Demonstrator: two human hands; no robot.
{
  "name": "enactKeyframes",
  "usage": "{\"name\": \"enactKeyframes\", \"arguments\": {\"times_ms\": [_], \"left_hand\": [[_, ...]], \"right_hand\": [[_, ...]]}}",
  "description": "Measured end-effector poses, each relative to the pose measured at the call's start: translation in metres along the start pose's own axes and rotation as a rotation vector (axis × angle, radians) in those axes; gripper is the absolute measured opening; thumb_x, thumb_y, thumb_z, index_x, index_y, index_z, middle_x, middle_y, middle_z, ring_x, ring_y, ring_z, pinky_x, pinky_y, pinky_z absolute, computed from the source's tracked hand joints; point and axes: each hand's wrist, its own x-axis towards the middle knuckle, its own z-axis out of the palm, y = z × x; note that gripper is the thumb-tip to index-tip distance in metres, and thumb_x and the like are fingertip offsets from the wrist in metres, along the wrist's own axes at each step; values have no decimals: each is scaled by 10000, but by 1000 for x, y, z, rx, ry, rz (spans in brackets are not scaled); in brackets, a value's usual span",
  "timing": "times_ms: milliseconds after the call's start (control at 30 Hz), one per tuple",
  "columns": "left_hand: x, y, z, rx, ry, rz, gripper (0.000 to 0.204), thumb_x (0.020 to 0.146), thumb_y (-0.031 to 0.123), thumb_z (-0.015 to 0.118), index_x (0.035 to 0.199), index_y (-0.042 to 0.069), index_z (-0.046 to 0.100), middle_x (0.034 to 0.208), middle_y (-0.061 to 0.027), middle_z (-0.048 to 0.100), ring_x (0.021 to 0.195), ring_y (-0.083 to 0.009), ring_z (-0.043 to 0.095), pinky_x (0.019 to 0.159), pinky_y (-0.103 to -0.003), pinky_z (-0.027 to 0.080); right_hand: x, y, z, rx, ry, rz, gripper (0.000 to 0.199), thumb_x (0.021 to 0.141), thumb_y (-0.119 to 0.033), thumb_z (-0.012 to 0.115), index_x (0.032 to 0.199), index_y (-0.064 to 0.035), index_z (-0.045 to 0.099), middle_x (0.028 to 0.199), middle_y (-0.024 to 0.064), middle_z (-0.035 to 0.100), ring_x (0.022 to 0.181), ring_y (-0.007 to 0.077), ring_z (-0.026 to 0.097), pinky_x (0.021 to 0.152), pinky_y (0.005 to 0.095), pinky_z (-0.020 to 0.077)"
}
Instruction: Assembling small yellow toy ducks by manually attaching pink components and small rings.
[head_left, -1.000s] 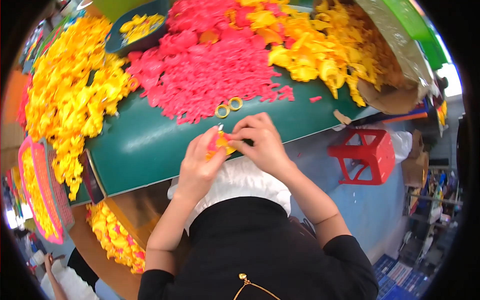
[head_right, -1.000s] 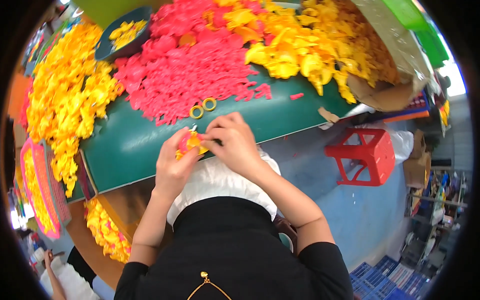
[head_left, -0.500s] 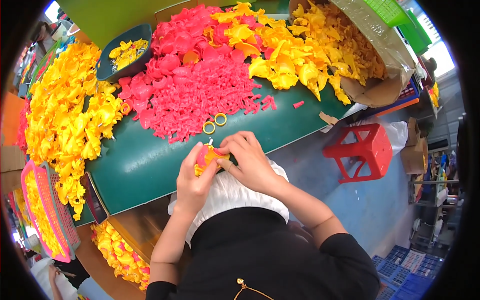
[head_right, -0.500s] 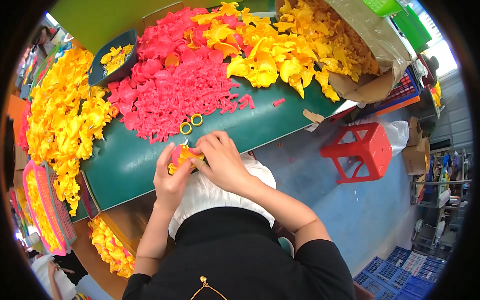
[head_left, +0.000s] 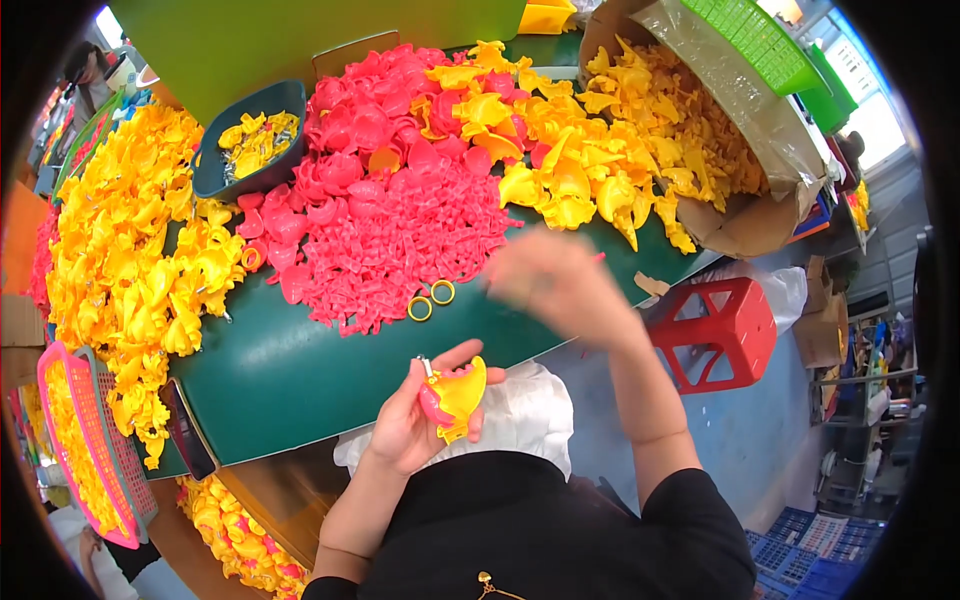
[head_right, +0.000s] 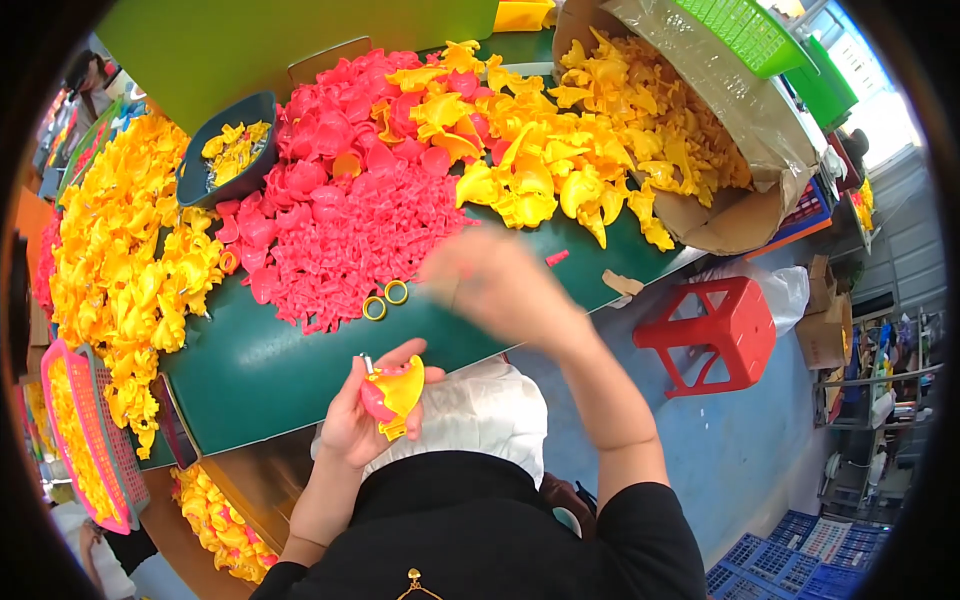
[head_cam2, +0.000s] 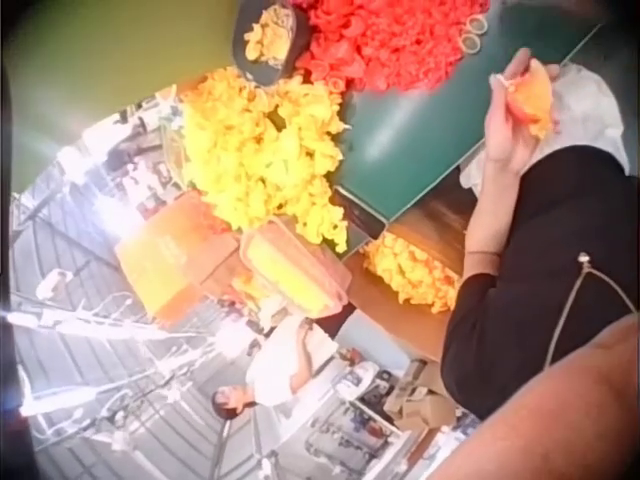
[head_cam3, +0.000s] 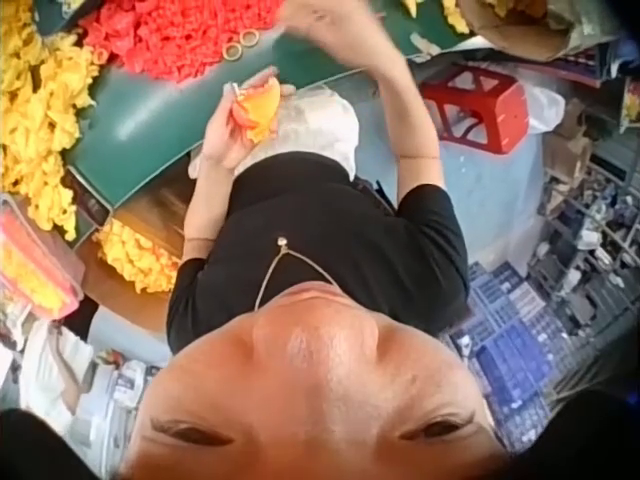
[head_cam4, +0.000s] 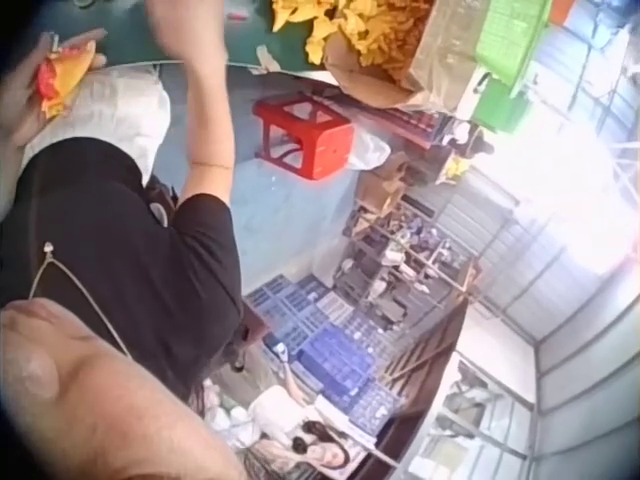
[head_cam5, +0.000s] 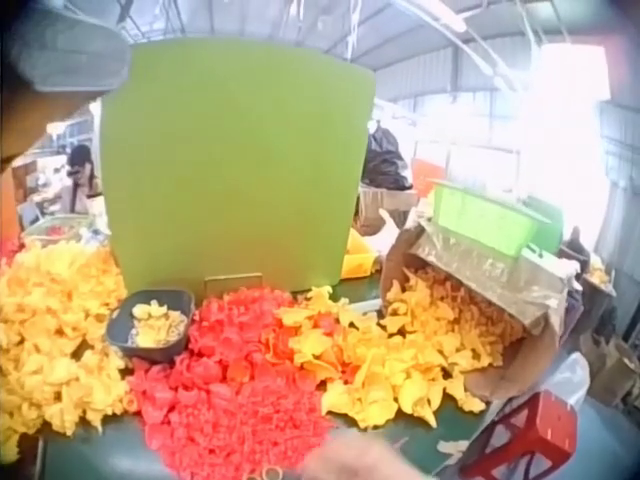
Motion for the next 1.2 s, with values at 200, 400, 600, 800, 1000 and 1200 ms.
{"name": "enactKeyframes", "arguments": {"times_ms": [200, 400, 600, 800, 1000, 1200], "left_hand": [[4, 8, 12, 50, 31, 144, 725, 992, 492, 410, 1497, 10, 218, 1386, -164, 457, 996, -298, 593, 866, -446, 515], [-2, 8, 7, 181, 85, 363, 789, 908, 377, 651, 1492, 36, 245, 1411, -145, 439, 1164, -287, 565, 999, -478, 473], [-11, 8, -4, 217, 208, 422, 837, 826, 375, 748, 1462, 41, 319, 1435, -130, 425, 1190, -289, 547, 1012, -434, 462], [-11, 6, -8, 176, 191, 416, 850, 798, 378, 771, 1455, 53, 340, 1400, -118, 454, 1171, -289, 568, 987, -423, 491], [-13, 0, -14, 168, 227, 436, 880, 779, 387, 789, 1451, 45, 336, 1371, -116, 471, 1141, -287, 586, 973, -416, 508], [-7, -1, -6, 276, 259, 410, 908, 748, 400, 817, 1431, 27, 349, 1367, -125, 469, 1144, -288, 585, 956, -425, 519]], "right_hand": [[63, 87, -27, -697, 504, 521, 321, 853, -348, 690, 1032, -83, 664, 796, 73, 719, 766, 267, 686, 691, 379, 517], [53, 97, -40, -254, 456, 411, 292, 889, -107, 602, 1181, -102, 624, 800, 98, 699, 740, 171, 657, 682, 306, 485], [40, 109, -36, -414, 583, 310, 290, 958, -116, 508, 1231, -127, 603, 711, 144, 628, 655, 248, 611, 631, 369, 456], [34, 124, -38, -490, 868, 276, 251, 995, -219, 524, 1182, -65, 588, 750, 138, 664, 681, 241, 630, 627, 331, 454], [7, 80, -38, 111, 860, 240, 250, 988, -228, 554, 1039, 5, 631, 860, 40, 667, 804, 108, 593, 760, 261, 458], [-47, 13, 64, 60, 416, 273, 64, 880, -77, 663, 903, -18, 677, 790, 50, 649, 697, 132, 575, 598, 274, 441]]}}
